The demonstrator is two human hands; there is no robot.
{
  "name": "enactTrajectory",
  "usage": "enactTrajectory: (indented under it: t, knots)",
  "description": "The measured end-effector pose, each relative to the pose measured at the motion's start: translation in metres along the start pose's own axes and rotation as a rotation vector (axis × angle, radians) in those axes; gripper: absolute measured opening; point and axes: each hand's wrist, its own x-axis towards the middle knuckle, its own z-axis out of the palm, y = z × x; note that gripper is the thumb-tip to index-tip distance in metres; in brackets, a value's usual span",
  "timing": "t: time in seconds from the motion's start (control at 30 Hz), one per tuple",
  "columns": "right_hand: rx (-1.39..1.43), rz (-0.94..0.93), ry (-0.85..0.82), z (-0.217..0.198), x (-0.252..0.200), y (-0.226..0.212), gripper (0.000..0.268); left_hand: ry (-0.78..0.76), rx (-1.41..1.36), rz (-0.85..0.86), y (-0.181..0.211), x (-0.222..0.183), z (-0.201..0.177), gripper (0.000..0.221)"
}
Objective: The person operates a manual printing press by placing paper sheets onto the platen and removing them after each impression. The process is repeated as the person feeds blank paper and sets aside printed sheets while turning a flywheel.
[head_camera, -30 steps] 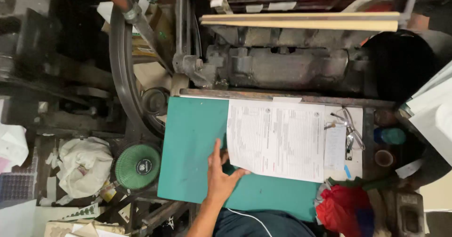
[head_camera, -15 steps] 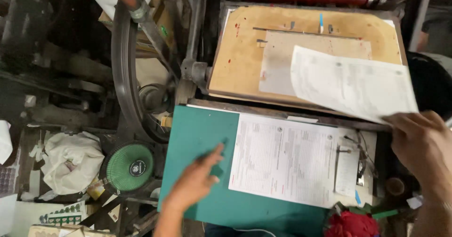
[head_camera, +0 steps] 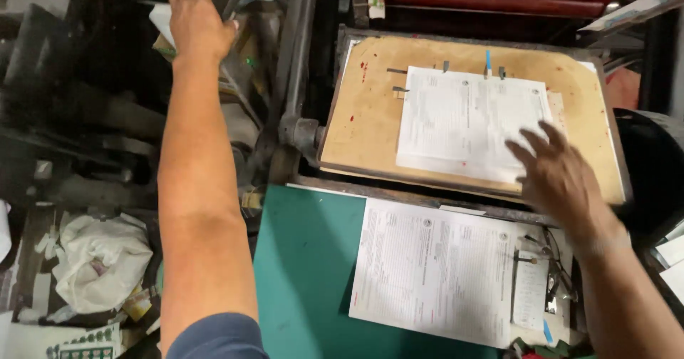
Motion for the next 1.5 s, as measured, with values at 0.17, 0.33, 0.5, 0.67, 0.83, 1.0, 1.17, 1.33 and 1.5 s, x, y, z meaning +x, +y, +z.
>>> enactTrajectory:
  t: [0.17, 0.33, 0.5, 0.67, 0.83, 1.0, 1.17, 1.33, 1.5]
  knots:
    - [0.783, 0.243, -0.185, -0.035, -0.148, -0.045, 0.059, -0.045, 0.089, -0.025, 0.023, -0.008, -0.023, 0.114]
    - [1.078, 0.447, -0.647, 0.196, -0.364, -0.002, 0.057, -0.265, 0.079, -0.201, 0.054, 0.003, -0.047, 0.128]
    - [0.913, 0.729, -0.334, 0.262, -0.500, -0.033, 0.044, -0.376, 0.215, -0.278, 0.047, 0.012, -0.048, 0.129]
    - [0.681, 1.041, -0.035, 0.035, -0.349, -0.087, 0.033, -0.381, 0.187, -0.343, 0.058, 0.015, -0.042, 0.133]
    - [0.399, 0.862, 0.113, 0.004, -0.293, -0.077, 0.032, -0.280, 0.146, -0.278, 0.061, -0.013, -0.052, 0.133]
    - [0.311, 0.874, -0.109, 0.043, -0.292, -0.065, 0.036, -0.116, 0.136, -0.130, 0.066, -0.037, -0.042, 0.129]
    - [0.280, 0.770, -0.107, 0.065, -0.299, -0.052, 0.046, -0.029, 0.053, -0.160, 0.098, -0.084, -0.076, 0.123]
    - [0.322, 0.761, -0.093, 0.058, -0.292, -0.046, 0.043, 0.067, 0.084, -0.151, 0.093, -0.149, -0.098, 0.121]
    - [0.534, 0.819, 0.150, -0.001, -0.274, -0.064, 0.026, 0.136, 0.084, -0.261, 0.081, -0.235, -0.135, 0.122]
